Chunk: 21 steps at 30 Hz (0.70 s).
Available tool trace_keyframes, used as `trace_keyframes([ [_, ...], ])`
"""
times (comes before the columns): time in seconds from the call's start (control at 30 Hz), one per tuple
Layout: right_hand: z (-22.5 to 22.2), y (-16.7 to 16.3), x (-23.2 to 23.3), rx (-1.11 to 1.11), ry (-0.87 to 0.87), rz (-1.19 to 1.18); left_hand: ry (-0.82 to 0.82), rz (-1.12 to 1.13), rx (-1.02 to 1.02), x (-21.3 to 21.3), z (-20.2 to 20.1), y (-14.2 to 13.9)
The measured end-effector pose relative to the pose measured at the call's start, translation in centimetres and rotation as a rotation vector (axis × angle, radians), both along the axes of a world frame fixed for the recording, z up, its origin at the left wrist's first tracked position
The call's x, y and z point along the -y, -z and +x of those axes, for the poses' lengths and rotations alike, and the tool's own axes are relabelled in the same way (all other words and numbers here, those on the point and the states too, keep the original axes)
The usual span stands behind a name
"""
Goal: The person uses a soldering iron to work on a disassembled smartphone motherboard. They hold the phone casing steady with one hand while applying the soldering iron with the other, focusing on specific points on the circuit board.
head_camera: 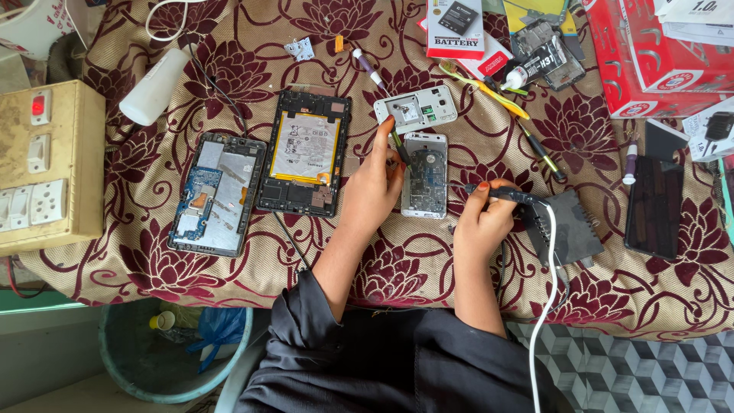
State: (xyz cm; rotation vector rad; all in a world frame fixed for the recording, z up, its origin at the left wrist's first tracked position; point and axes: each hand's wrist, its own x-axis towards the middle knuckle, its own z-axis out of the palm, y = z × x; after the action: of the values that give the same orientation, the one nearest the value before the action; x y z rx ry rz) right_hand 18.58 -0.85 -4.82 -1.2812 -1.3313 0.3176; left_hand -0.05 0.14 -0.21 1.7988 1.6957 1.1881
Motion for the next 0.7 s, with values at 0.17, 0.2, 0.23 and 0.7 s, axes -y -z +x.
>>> trace_keyframes([
  [0.17,0.04,-0.04,0.00,0.011,0.004,0.002,0.000,-0.003,0.001,0.02,0.01,-0.03],
  [0.2,0.03,-0.03,0.01,0.011,0.005,0.000,0.000,-0.003,0.001,0.02,0.01,-0.03],
  [0.23,0.04,-0.01,0.02,0.011,0.006,-0.002,0.000,-0.003,0.000,0.02,0.01,-0.02],
  [0.7,0.06,0.04,-0.07,0.024,0.019,-0.017,0.009,0.003,-0.005,-0.04,-0.04,0.07],
])
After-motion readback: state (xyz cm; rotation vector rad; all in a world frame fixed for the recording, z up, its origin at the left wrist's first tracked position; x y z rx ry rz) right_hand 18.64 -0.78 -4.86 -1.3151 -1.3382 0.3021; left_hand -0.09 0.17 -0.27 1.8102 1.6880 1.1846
